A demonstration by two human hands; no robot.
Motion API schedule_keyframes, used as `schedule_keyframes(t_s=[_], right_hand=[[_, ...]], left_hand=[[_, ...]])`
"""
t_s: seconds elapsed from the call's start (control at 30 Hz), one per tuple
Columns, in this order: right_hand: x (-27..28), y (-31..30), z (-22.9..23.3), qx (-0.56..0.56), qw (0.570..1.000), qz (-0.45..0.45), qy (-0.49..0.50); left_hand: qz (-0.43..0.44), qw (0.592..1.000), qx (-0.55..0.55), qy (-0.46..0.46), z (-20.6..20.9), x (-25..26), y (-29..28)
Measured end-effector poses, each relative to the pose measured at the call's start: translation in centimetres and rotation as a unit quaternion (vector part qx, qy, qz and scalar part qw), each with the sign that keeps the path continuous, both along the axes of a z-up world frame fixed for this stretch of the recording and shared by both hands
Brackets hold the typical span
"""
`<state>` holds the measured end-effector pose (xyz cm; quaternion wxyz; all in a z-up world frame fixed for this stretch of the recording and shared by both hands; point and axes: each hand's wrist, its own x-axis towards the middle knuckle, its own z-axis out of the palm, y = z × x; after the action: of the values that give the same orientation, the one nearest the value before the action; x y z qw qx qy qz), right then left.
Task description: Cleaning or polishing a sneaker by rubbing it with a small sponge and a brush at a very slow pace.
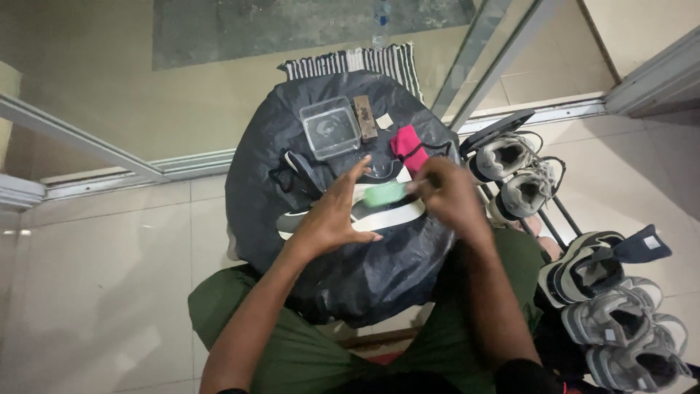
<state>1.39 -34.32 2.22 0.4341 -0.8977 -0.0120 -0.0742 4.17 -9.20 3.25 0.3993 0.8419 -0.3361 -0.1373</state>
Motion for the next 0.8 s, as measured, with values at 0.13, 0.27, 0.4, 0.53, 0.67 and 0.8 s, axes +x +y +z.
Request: schedule_keyframes(t_s=[0.13,0.27,0.4,0.53,0.67,0.8], right_hand=[[-0.1,-1.8,-0.5,-0.003,0.999,-0.030,-0.034],[-0.7,2.3,-1.5,-0.006,0.999,-0.001,-0.050],[-0.4,2.2,-1.9,-0.012,0.998,0.013,-0.068],[0.1,-1.2,-0.9,-0.033,0.997,-0.023,-0.061],[0.4,1.8,-3.2,-0.018,0.992,0.009,-0.125],[0.9,2.5,-4.4,-0.053,0.983,0.039,-0.172]], left_hand=[[0.012,1.000,-0.014,-0.022,-0.4,-0.3,0.0],[0.005,0.998,-0.043,-0.036,-0.9,-0.3,-0.2],[-0.001,0.996,-0.074,-0.050,-2.0,0.0,0.1],[0.005,0.994,-0.057,-0.098,-2.5,-0.2,0.3],[0.002,0.993,-0.069,-0.094,-2.9,-0.4,0.0],[0.006,0.991,-0.070,-0.113,-3.5,-0.4,0.1]])
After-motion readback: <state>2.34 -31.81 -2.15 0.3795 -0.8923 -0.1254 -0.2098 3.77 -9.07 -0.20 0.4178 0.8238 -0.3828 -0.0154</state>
